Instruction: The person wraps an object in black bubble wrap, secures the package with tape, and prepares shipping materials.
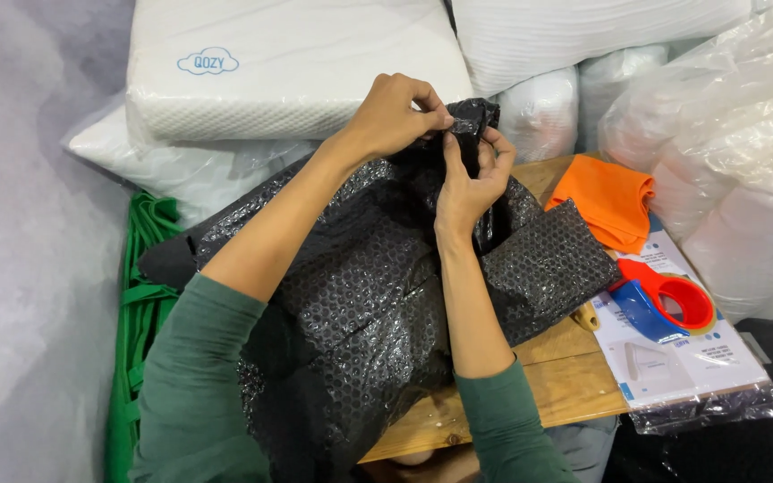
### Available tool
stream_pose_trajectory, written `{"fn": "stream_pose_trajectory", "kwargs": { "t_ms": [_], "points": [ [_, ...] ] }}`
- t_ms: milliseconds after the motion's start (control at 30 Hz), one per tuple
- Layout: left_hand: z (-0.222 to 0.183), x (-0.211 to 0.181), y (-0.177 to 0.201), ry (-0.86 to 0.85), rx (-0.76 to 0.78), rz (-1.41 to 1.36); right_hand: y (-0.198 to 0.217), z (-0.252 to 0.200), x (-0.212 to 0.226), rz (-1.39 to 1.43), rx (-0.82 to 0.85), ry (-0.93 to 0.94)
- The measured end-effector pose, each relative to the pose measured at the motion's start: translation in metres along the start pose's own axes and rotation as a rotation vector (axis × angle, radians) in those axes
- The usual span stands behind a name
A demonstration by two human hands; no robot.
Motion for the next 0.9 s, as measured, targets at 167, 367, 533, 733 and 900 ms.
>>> {"fn": "stream_pose_trajectory", "kwargs": {
  "t_ms": [167,367,533,733,900],
  "points": [
    [-0.001,-0.003,0.003,0.124,0.019,-0.084,0.000,-0.001,0.000,0.020,0.006,-0.016],
    [0.001,0.004,0.007,0.198,0.070,-0.133,-0.001,-0.002,-0.001,-0.028,0.007,0.002],
    [-0.002,-0.001,0.013,0.339,0.077,-0.376,0.005,0.003,-0.016,-0.103,-0.042,-0.043],
    [-0.012,-0.015,0.020,0.203,-0.003,-0.366,0.002,0.006,-0.022,0.001,-0.017,-0.069],
    [-0.047,-0.040,0.023,0.032,-0.039,-0.215,0.005,0.006,-0.024,-0.023,-0.056,-0.045]
  ]
}}
Point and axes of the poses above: each hand's wrist, its own z-axis towards the middle knuckle, its own y-axis out of the back of the hand, x = y × z, the point moved 3 cm from there along z, towards the middle knuckle, and after that the axes turned 13 degrees about -z, right-handed, at the moved point
